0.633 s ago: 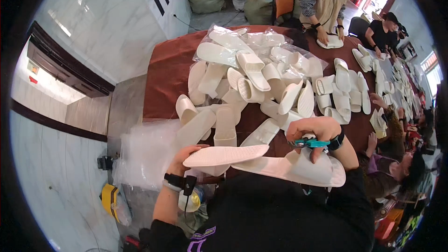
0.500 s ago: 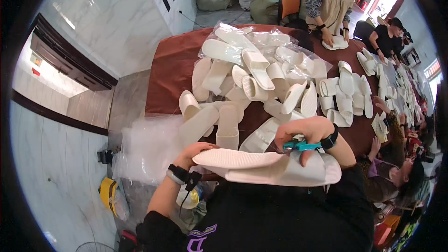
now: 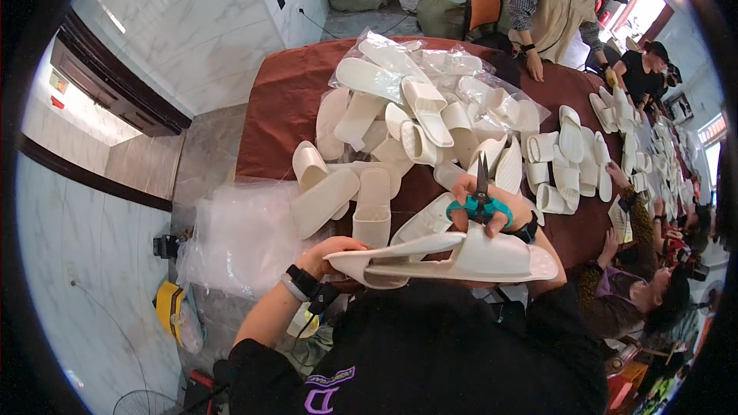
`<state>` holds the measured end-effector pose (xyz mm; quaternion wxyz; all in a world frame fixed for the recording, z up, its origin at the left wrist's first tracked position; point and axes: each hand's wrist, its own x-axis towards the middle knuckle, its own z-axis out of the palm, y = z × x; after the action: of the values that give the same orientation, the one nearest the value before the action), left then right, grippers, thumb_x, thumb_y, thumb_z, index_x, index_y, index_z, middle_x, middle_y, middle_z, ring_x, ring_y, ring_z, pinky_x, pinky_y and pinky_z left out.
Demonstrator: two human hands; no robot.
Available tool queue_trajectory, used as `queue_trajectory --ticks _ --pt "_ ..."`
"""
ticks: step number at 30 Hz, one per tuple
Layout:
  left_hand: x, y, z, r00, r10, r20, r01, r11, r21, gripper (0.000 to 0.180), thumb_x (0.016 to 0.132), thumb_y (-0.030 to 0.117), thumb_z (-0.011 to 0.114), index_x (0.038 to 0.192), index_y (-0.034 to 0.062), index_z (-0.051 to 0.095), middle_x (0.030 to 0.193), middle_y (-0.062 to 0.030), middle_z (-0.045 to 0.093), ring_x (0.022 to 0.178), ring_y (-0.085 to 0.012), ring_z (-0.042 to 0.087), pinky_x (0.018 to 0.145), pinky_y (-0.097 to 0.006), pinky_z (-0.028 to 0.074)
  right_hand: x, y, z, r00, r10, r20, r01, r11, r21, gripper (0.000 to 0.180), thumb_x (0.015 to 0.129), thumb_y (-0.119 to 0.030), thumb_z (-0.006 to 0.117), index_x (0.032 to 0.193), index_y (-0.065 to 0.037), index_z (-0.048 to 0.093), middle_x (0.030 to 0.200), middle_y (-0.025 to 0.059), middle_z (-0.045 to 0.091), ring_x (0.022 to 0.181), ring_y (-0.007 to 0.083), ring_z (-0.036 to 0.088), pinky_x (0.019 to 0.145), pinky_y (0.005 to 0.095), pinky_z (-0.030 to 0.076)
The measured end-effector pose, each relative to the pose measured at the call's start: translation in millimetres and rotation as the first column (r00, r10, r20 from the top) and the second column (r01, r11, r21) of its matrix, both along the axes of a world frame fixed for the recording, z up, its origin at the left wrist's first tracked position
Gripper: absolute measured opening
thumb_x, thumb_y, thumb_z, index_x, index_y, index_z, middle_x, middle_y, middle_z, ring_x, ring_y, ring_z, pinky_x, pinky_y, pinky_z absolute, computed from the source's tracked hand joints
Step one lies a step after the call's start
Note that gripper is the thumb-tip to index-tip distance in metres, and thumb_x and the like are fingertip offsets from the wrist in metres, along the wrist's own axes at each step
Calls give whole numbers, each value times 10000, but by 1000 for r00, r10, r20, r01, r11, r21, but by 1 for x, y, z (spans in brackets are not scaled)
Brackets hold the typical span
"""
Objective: Trimming excess material from slippers and packing them into bags in a factory.
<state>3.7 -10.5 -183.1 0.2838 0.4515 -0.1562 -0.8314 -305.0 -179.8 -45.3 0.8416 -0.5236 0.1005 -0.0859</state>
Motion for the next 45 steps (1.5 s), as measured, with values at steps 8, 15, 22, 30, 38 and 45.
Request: queue_trajectory --ticks 8,15,22,30,38,45 --pt "10 -4 8 990 88 -107 -81 994 69 252 858 114 573 1021 -75 610 935 -102 652 754 -145 641 667 -288 540 1 -6 -7 974 -227 3 227 974 -4 756 640 -331 820 1205 -83 383 902 67 561 851 126 533 701 213 414" --pt "11 -13 17 988 -68 142 67 998 13 263 834 118 589 1016 -69 624 934 -114 649 770 -152 636 673 -290 532 0 -1 16 969 -235 71 232 972 50 750 692 -333 779 1253 -72 356 937 70 559 857 113 534 719 205 412" --pt "2 -13 0 987 -116 113 117 993 1 277 835 120 573 1038 -62 626 951 -109 655 785 -144 630 695 -265 512 25 13 -8 998 10 -69 -37 918 -395 681 769 -249 734 1280 -62 326 987 66 532 934 153 502 825 270 392" --pt "-24 -26 3 970 -235 66 239 969 -69 311 874 157 547 1093 -57 605 992 -105 653 796 -135 631 704 -263 508 55 51 -54 992 -96 -81 86 989 -119 571 782 -144 715 1225 -49 368 886 13 478 814 107 466 716 225 389" --pt "-20 10 24 866 45 -498 61 979 194 341 896 185 525 1151 -37 562 958 -94 662 740 -126 641 611 -227 520 -72 22 -52 960 -281 -6 280 960 -18 972 607 -495 797 1295 -16 304 1213 306 496 1124 386 519 884 438 448" --pt "-18 46 -74 899 403 -171 -312 863 397 253 914 207 454 895 -18 569 425 -6 397 297 -85 368 278 -213 295 -78 69 -77 848 -512 -134 478 850 -222 926 567 -286 872 1292 -14 365 1247 102 518 1182 201 453 1008 339 328"
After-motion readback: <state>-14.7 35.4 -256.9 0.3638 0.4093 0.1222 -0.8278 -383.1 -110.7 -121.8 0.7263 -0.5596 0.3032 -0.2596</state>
